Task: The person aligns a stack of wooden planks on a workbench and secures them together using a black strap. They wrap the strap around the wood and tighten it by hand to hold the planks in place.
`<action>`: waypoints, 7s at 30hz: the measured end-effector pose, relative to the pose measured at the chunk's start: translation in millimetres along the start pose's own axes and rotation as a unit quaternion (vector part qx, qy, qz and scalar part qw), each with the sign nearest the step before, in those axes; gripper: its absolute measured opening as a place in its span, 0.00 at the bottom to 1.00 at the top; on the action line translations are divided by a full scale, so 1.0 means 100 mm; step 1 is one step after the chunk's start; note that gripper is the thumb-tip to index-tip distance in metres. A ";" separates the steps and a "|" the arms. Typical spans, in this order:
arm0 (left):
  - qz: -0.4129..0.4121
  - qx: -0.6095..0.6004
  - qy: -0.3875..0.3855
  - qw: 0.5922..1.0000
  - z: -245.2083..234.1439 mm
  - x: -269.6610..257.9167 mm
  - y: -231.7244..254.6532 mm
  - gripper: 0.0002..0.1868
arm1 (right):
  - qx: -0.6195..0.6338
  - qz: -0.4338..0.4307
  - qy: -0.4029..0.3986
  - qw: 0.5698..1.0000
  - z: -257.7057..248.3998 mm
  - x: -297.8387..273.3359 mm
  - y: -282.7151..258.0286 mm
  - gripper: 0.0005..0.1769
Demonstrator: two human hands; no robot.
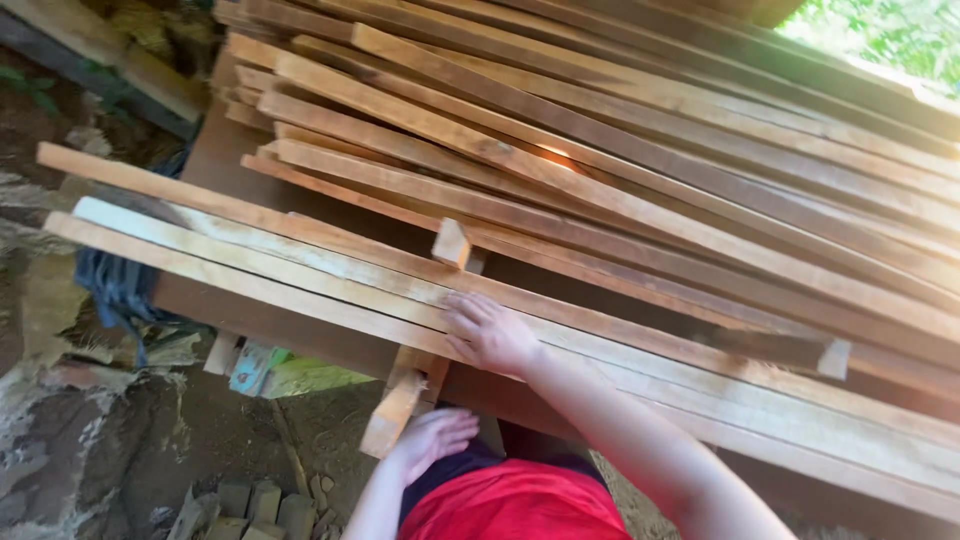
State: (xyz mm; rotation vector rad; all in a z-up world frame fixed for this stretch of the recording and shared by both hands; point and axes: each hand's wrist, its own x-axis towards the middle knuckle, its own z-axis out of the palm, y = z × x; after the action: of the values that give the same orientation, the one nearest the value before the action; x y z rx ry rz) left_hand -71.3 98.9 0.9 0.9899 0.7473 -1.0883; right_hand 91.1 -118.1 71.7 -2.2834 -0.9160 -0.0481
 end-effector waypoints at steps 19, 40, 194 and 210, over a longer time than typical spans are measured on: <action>0.266 -0.403 0.270 0.833 -0.24 0.19 1.94 0.44 | 0.002 0.340 -0.360 0.869 0.60 2.40 0.17 0.70; 0.159 -0.391 0.311 0.852 -0.18 0.10 1.98 0.39 | 0.210 0.452 -0.408 0.765 0.83 2.43 0.38 0.79; 0.499 0.467 0.206 0.700 -4.07 -2.14 3.23 0.09 | -0.059 0.370 -0.127 0.918 1.70 3.71 -2.62 0.27; 0.398 0.649 0.223 0.609 -5.09 -1.75 3.73 0.21 | 0.087 0.549 0.026 0.831 5.10 4.19 -1.40 0.21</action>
State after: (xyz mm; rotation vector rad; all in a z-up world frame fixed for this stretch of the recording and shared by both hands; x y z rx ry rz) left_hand 216.8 684.5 59.0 2.5908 -0.3704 -0.3897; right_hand 215.7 513.4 -132.7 -2.2807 0.5027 0.4496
